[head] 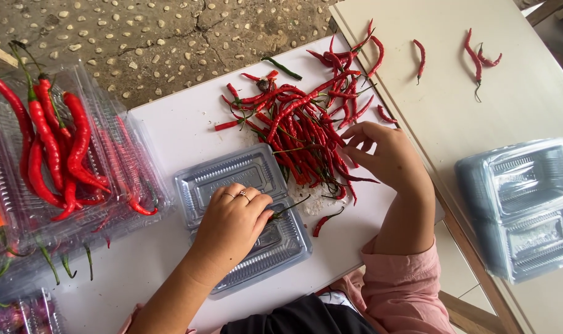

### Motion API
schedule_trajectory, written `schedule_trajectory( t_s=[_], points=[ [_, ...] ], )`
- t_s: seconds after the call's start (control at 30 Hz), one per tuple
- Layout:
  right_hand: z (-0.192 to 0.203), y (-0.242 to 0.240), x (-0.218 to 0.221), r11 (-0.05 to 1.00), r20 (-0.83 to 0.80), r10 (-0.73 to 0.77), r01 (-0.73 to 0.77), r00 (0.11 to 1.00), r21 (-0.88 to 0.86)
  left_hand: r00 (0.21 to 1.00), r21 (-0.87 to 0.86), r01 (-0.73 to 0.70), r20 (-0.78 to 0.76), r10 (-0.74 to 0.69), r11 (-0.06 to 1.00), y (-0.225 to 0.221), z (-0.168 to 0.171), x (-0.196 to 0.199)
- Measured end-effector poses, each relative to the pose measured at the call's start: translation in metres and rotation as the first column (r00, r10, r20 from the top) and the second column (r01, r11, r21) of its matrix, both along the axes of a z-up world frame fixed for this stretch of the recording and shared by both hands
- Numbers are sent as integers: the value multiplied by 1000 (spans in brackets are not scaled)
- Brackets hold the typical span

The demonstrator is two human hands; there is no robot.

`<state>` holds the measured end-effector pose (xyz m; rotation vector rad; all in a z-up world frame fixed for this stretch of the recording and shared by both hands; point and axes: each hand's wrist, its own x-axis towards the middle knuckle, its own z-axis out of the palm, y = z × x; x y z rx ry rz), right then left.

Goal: The person places small red chilies into clear plastic containers by hand and سپس moves the containers aside.

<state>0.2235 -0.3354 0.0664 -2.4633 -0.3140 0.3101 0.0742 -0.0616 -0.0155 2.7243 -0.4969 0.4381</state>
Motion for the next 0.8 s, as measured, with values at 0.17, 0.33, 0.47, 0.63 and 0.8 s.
schedule_trajectory(
  t_s=[0.17, 0.33, 0.47, 0.63, 0.8],
  points=[
    [6, -5, -26, 990, 101, 89, -99, 991, 100, 1000, -20, 24, 20, -23, 1000, -1, 8, 1],
    [10, -16, -54, 984, 264, 79, -117, 961, 131, 999, -74, 48, 26, -46, 996, -4, 13, 1],
    [14, -18, -67, 978, 265, 84, -131, 961, 164, 996, -166, 31, 93, -16, 986, -4, 28, 2],
    [25, 1, -77, 947, 263, 189, -246, 946, 204, 959, -220, -39, 267, 99, 975, 2, 58, -9],
    [22, 21, -83, 890, 267, 335, -396, 904, 224, 902, 41, -89, 427, 63, 995, 5, 56, -26]
  ],
)
